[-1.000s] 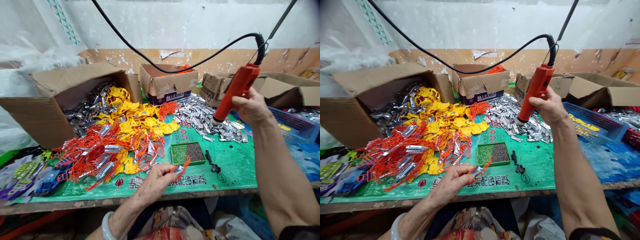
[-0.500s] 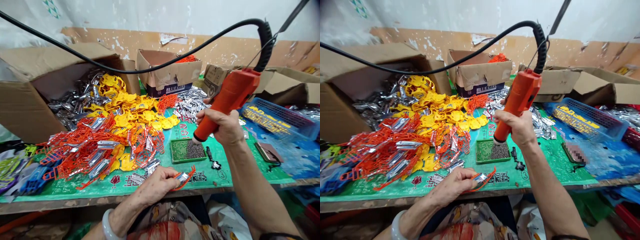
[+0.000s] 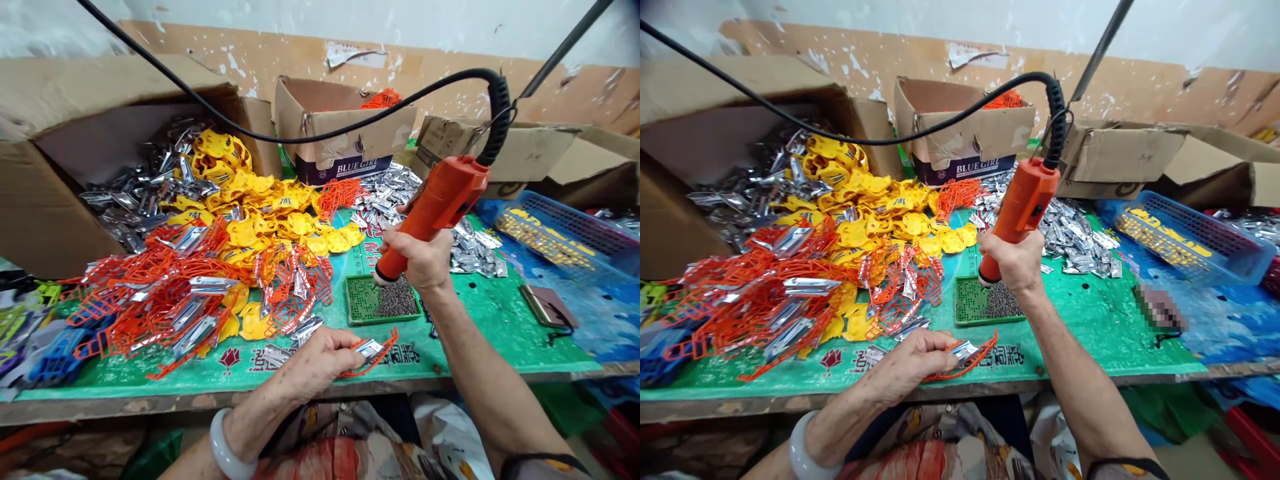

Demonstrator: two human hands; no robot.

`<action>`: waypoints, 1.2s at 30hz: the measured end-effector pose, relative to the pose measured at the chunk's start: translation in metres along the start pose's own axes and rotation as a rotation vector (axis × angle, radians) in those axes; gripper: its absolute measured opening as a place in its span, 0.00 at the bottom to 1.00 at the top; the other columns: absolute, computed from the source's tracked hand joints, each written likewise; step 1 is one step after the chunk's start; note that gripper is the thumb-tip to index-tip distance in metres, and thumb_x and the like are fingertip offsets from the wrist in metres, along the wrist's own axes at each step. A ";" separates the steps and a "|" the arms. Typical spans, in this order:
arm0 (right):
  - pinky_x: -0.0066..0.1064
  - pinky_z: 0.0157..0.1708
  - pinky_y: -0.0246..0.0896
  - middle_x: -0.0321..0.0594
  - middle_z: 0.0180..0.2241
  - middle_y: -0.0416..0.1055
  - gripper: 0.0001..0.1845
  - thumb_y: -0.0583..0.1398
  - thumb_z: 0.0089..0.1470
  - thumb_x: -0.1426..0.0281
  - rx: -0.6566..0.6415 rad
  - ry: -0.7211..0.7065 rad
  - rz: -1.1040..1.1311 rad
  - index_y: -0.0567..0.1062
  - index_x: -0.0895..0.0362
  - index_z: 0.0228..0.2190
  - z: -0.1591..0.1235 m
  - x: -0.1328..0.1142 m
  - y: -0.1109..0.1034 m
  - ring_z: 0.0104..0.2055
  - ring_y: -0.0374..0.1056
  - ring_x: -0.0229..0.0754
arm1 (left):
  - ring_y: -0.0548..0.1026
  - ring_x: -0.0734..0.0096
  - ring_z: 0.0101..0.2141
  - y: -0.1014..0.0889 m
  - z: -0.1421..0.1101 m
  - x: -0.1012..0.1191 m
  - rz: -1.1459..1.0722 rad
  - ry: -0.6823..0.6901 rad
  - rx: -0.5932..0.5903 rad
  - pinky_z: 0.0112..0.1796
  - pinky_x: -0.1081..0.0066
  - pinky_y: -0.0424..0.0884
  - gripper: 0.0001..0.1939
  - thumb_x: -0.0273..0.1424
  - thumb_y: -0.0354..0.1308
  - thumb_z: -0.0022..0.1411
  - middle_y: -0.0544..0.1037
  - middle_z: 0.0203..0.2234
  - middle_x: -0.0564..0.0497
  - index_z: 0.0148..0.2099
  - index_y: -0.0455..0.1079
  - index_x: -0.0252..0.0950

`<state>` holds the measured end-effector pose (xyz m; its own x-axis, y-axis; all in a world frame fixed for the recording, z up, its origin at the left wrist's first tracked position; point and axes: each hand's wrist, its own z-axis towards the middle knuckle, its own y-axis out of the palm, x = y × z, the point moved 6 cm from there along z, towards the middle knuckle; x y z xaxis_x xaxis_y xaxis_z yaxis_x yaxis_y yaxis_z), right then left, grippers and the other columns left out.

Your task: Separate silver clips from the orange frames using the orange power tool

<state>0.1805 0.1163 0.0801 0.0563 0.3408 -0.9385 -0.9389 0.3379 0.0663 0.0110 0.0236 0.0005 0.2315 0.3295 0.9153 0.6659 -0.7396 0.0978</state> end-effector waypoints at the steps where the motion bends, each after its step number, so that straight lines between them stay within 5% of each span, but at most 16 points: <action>1: 0.31 0.23 0.66 0.30 0.22 0.69 0.19 0.65 0.39 0.68 0.002 0.004 -0.006 0.69 0.57 0.36 0.000 0.001 0.000 0.20 0.66 0.35 | 0.50 0.77 0.22 0.000 0.000 0.001 -0.001 -0.002 0.001 0.25 0.71 0.44 0.12 0.33 0.53 0.54 0.55 0.18 0.58 0.22 0.58 0.35; 12: 0.33 0.24 0.66 0.33 0.24 0.68 0.13 0.65 0.41 0.70 -0.016 -0.002 -0.014 0.71 0.59 0.32 0.002 0.009 -0.004 0.21 0.66 0.36 | 0.50 0.76 0.23 -0.002 0.003 0.003 0.021 0.029 0.020 0.25 0.71 0.45 0.10 0.30 0.51 0.54 0.55 0.18 0.57 0.22 0.57 0.35; 26: 0.32 0.24 0.65 0.31 0.23 0.69 0.28 0.65 0.39 0.69 0.026 -0.009 -0.018 0.69 0.57 0.45 -0.001 0.006 -0.005 0.22 0.66 0.36 | 0.50 0.76 0.23 -0.003 0.007 0.001 0.037 0.039 0.047 0.26 0.71 0.45 0.09 0.30 0.50 0.56 0.56 0.19 0.57 0.26 0.66 0.33; 36: 0.33 0.23 0.64 0.32 0.22 0.67 0.17 0.62 0.42 0.74 -0.016 -0.104 0.180 0.72 0.55 0.39 -0.011 -0.061 -0.013 0.21 0.66 0.37 | 0.55 0.76 0.23 0.001 0.013 -0.001 -0.084 -0.010 0.090 0.26 0.72 0.47 0.11 0.31 0.53 0.53 0.64 0.20 0.56 0.33 0.75 0.32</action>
<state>0.1860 0.0818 0.1327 -0.0785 0.4834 -0.8719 -0.9422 0.2497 0.2233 0.0205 0.0300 -0.0051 0.1791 0.3942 0.9014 0.7444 -0.6533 0.1378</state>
